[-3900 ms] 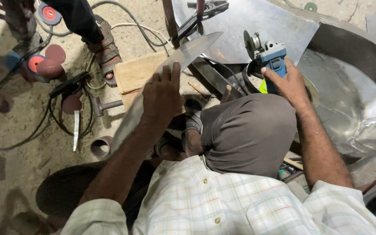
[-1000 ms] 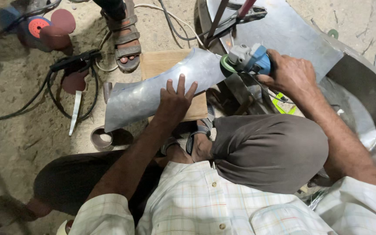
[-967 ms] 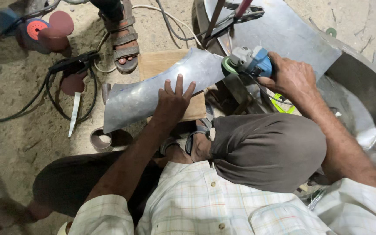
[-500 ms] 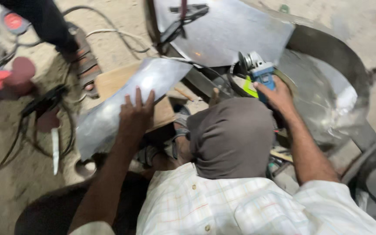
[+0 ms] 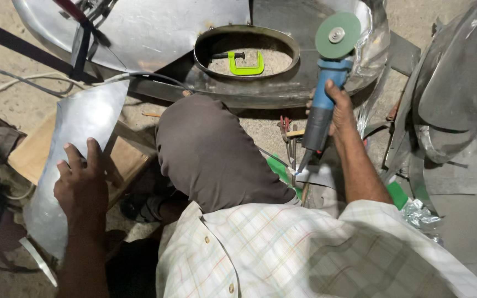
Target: The person marks a metal sheet with a pencil, then uses an angle grinder to cut along the marked line. They repeatedly fit the cut piece into a circular opening in a larger metal assembly, hammer it into shape, and continue cutting and fitting until the piece aligns.
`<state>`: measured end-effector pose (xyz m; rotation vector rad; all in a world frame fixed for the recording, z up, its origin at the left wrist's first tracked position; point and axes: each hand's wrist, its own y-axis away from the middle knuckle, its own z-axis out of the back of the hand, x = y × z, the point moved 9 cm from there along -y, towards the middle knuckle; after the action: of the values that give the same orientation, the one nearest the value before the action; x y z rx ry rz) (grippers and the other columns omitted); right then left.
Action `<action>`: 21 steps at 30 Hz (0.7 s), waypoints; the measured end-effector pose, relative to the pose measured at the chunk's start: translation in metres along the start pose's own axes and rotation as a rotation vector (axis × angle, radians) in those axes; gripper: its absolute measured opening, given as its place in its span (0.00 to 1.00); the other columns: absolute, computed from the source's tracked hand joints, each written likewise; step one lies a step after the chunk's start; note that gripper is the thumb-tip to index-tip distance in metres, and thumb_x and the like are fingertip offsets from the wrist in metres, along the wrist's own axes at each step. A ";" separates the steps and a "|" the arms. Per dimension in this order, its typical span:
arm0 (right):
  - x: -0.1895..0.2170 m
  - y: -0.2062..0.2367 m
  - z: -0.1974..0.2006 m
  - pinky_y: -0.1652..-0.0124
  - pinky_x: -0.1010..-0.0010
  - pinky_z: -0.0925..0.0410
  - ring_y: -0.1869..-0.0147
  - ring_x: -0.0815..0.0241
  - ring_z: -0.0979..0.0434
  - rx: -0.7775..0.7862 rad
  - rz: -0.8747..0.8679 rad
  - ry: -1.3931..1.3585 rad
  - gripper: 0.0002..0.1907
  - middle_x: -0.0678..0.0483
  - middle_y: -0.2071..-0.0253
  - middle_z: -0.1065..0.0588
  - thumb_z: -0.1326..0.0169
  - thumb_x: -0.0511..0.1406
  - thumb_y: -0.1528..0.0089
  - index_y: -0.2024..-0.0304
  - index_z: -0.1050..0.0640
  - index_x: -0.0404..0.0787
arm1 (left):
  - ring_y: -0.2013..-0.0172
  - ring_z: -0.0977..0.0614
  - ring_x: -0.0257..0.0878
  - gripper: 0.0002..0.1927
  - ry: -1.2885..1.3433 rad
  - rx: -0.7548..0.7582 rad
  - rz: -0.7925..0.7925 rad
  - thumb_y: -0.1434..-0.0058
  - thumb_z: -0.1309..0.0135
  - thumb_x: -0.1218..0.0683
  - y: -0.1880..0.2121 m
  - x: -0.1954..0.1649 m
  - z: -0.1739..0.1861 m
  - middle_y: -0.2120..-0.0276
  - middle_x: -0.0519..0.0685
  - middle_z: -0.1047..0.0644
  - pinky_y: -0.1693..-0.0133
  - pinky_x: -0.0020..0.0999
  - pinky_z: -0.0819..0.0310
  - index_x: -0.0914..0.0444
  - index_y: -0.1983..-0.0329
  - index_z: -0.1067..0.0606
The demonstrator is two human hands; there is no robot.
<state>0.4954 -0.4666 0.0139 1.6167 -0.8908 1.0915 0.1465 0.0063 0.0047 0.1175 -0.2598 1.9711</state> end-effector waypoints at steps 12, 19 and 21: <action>-0.029 -0.030 -0.004 0.53 0.53 0.23 0.57 0.53 0.20 0.142 0.090 -0.323 0.35 0.49 0.59 0.24 0.40 0.47 0.37 0.30 0.34 0.45 | 0.52 0.17 0.48 0.25 -0.040 -0.155 0.139 0.29 0.47 0.58 -0.002 0.040 0.011 0.42 0.56 0.23 0.61 0.40 0.19 0.57 0.29 0.30; 0.113 -0.074 -0.188 0.59 0.57 0.23 0.60 0.53 0.20 0.432 0.402 -0.491 0.32 0.51 0.64 0.28 0.37 0.50 0.33 0.34 0.34 0.44 | 0.64 0.15 0.51 0.18 0.242 -0.078 0.434 0.31 0.43 0.55 0.024 0.123 0.042 0.58 0.51 0.17 0.65 0.46 0.22 0.53 0.38 0.27; 0.152 -0.089 -0.234 0.61 0.57 0.21 0.62 0.52 0.19 0.328 0.444 -0.649 0.38 0.49 0.60 0.25 0.37 0.53 0.38 0.33 0.33 0.42 | 0.66 0.16 0.50 0.18 0.307 -0.236 0.430 0.27 0.45 0.57 0.034 0.133 0.070 0.56 0.51 0.17 0.66 0.45 0.23 0.52 0.35 0.26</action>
<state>0.5707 -0.2259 0.1630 2.1672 -1.6204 1.0517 0.0598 0.0952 0.0955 -0.4234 -0.3337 2.3272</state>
